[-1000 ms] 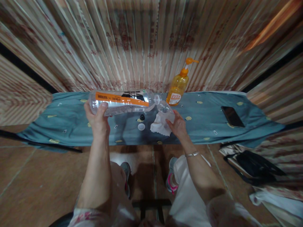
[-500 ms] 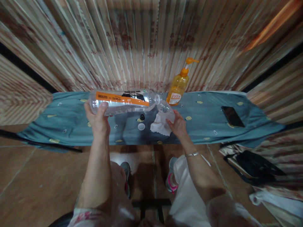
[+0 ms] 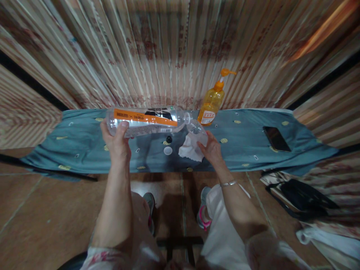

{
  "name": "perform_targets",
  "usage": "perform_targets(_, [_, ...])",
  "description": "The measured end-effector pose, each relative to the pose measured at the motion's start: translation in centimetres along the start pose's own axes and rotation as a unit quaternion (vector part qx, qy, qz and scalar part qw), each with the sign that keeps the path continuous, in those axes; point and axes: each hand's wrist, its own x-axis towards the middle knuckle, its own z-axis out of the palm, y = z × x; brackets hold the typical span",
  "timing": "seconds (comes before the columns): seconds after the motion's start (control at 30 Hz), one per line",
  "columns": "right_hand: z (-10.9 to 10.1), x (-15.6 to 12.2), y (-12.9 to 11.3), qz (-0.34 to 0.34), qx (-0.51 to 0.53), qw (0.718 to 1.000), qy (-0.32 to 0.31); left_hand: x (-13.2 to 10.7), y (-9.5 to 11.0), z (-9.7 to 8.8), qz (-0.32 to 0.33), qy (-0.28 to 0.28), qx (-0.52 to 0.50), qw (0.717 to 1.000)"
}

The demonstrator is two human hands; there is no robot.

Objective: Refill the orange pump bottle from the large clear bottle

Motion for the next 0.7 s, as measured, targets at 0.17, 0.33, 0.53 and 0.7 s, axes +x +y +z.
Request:
perform_targets(0.17, [-0.04, -0.01, -0.15, 0.010, -0.001, 1.000, 0.006, -0.02, -0.03, -0.01, -0.003, -0.002, -0.003, 1.000])
perform_targets(0.33, [-0.13, -0.01, -0.20, 0.008, 0.000, 1.000, -0.004, -0.10, 0.27, 0.21, -0.016, 0.013, -0.017, 1.000])
perform_targets(0.53, [0.06, -0.04, 0.00, 0.004, -0.007, 1.000, 0.006, 0.13, -0.08, -0.21, -0.009, -0.008, 0.005, 1.000])
perform_targets(0.7, [-0.02, -0.01, 0.09, -0.003, -0.013, 1.000, 0.001, 0.31, -0.64, -0.55, 0.007, -0.013, 0.012, 1.000])
